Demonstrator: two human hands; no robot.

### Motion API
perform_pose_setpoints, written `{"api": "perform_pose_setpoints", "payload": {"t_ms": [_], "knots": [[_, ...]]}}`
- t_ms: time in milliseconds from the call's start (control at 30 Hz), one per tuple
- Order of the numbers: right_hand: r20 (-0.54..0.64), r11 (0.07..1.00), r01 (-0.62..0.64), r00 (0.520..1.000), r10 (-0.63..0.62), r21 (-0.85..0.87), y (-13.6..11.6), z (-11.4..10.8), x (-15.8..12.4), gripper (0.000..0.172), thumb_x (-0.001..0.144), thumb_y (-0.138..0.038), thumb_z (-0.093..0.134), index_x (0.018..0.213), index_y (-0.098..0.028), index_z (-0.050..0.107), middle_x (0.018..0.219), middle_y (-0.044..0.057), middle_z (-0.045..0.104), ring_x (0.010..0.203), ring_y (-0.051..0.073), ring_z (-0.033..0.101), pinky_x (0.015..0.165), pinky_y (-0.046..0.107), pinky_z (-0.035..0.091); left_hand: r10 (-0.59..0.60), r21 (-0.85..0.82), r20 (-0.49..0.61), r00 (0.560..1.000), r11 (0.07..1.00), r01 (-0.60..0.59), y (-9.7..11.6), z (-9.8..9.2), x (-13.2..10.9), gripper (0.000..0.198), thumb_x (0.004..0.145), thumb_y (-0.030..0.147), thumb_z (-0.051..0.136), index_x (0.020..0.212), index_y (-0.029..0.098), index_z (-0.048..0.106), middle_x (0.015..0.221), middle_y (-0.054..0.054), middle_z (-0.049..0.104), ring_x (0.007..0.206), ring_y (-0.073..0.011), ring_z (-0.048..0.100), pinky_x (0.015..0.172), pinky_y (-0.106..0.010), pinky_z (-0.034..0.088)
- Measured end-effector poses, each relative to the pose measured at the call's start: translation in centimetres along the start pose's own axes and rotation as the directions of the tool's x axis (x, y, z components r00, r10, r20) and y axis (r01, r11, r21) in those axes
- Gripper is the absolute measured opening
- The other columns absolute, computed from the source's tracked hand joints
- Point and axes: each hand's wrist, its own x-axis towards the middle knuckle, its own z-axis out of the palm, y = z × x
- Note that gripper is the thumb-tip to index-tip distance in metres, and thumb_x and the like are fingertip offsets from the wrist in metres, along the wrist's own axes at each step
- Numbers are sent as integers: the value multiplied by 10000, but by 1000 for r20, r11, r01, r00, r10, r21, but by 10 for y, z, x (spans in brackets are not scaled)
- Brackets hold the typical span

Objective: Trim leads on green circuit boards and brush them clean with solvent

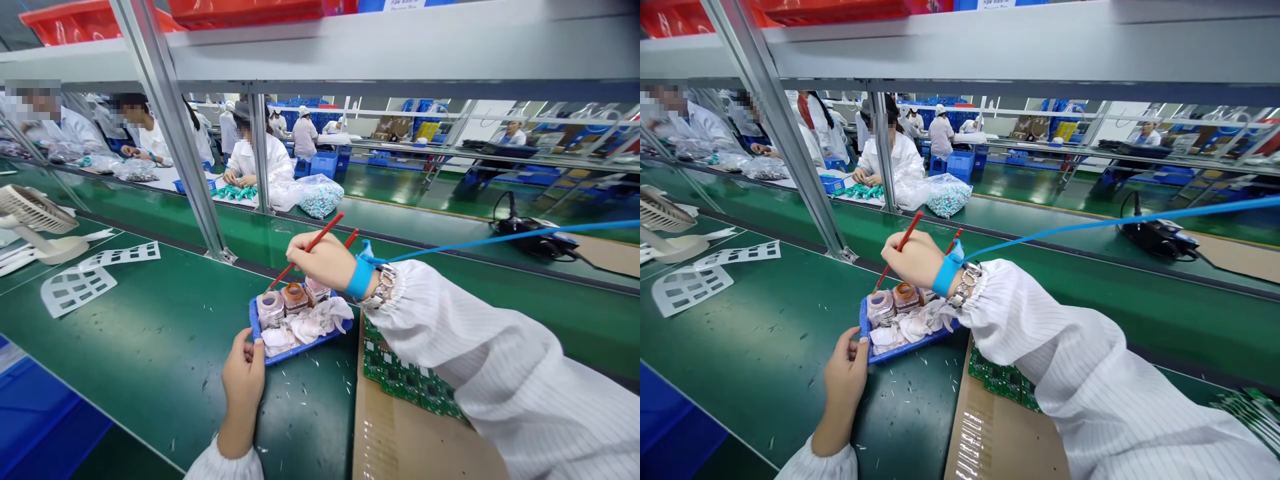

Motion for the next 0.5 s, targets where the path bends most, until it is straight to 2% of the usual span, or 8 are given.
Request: {"api": "perform_pose_setpoints", "payload": {"t_ms": [67,233,400,500], "knots": [[-37,998,-31,999,33,49,0,-7,-5,221,760,-214,449,565,-166,543,553,-28,530,578,93,479,570,222,356,0,1,1,1000,1000,0,0,0,0,455,767,517,467,1032,169,595,628,1,580,585,-193,573,565,-303,443],[7,997,-63,998,63,51,7,-10,-16,217,740,-212,459,538,-167,523,520,-34,516,564,90,474,562,218,350,-11,4,1,1000,1000,11,1,0,1,458,765,522,464,1032,173,593,629,1,582,589,-196,573,574,-307,436],[-72,996,-83,994,85,38,7,-13,-22,202,743,-207,456,557,-168,526,526,-32,508,571,95,465,561,226,334,-8,5,11,1000,1000,8,1,0,0,472,770,527,454,1049,171,588,638,4,578,613,-197,573,601,-309,439],[-21,998,-44,999,45,40,2,-7,-26,206,747,-204,457,553,-167,517,523,-38,492,570,90,458,563,224,327,0,12,12,1000,1000,0,2,0,0,468,774,520,445,1053,172,590,636,4,576,611,-199,572,600,-309,435]]}}
